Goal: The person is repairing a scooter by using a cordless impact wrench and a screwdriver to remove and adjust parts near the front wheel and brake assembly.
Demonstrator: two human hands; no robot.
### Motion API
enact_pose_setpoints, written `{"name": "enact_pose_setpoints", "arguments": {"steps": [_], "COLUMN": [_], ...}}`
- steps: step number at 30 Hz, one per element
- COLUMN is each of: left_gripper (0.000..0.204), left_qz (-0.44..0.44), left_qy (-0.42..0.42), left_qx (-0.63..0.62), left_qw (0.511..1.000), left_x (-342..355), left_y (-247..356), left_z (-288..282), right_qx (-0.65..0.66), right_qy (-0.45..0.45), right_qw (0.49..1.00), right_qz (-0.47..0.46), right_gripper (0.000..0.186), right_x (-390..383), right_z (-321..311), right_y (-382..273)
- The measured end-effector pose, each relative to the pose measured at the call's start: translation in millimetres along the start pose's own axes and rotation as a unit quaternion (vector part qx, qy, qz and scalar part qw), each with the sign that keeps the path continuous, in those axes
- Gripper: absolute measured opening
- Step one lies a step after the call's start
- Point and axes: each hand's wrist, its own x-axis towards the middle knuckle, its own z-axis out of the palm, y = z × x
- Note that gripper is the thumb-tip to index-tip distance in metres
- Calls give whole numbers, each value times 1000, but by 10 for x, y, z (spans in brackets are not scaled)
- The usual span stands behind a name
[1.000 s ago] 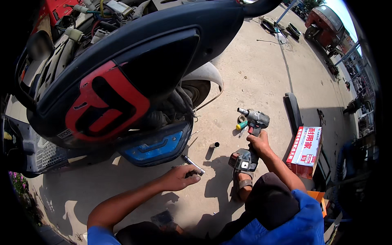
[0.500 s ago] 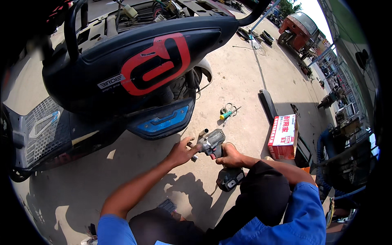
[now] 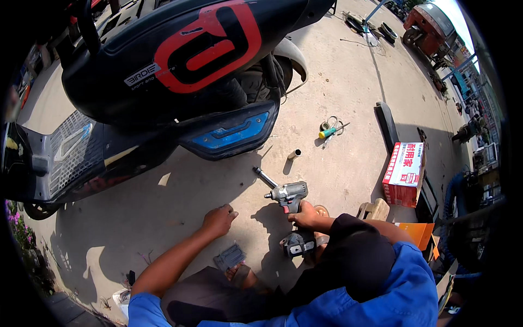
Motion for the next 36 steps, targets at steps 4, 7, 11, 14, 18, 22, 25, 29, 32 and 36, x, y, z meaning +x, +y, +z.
{"name": "enact_pose_setpoints", "arguments": {"steps": [4,7,11,14,18,22,25,29,32,36], "left_gripper": [24,19,19,21,26,27,31,41,49,61], "left_qz": [37,60,100,91,62,139,229,331,283,206], "left_qy": [54,64,83,92,105,223,290,303,238,247], "left_qx": [105,182,254,264,216,168,193,265,269,293], "left_qw": [992,979,959,956,969,950,909,854,889,900], "left_x": [-294,-503,-617,-694,-626,-360,-109,442,792,792], "left_y": [-468,-571,-569,-539,-208,615,1297,1977,2029,1773], "left_z": [330,280,308,317,119,-704,-1371,-1869,-1940,-1857], "right_qx": [-46,-22,29,-23,-64,-259,-161,-33,-74,-11], "right_qy": [153,189,171,116,31,-149,-271,-100,164,367], "right_qw": [977,978,983,991,996,954,949,990,965,912], "right_qz": [140,85,57,64,45,-4,-15,-94,-190,-185], "right_gripper": [42,41,43,51,52,48,38,37,30,30], "right_x": [-32,191,518,451,233,452,595,1310,2155,3041], "right_z": [-259,-316,-316,-482,-786,-1106,-1588,-2463,-3096,-3749], "right_y": [238,416,723,558,367,423,198,-169,-181,-419]}}
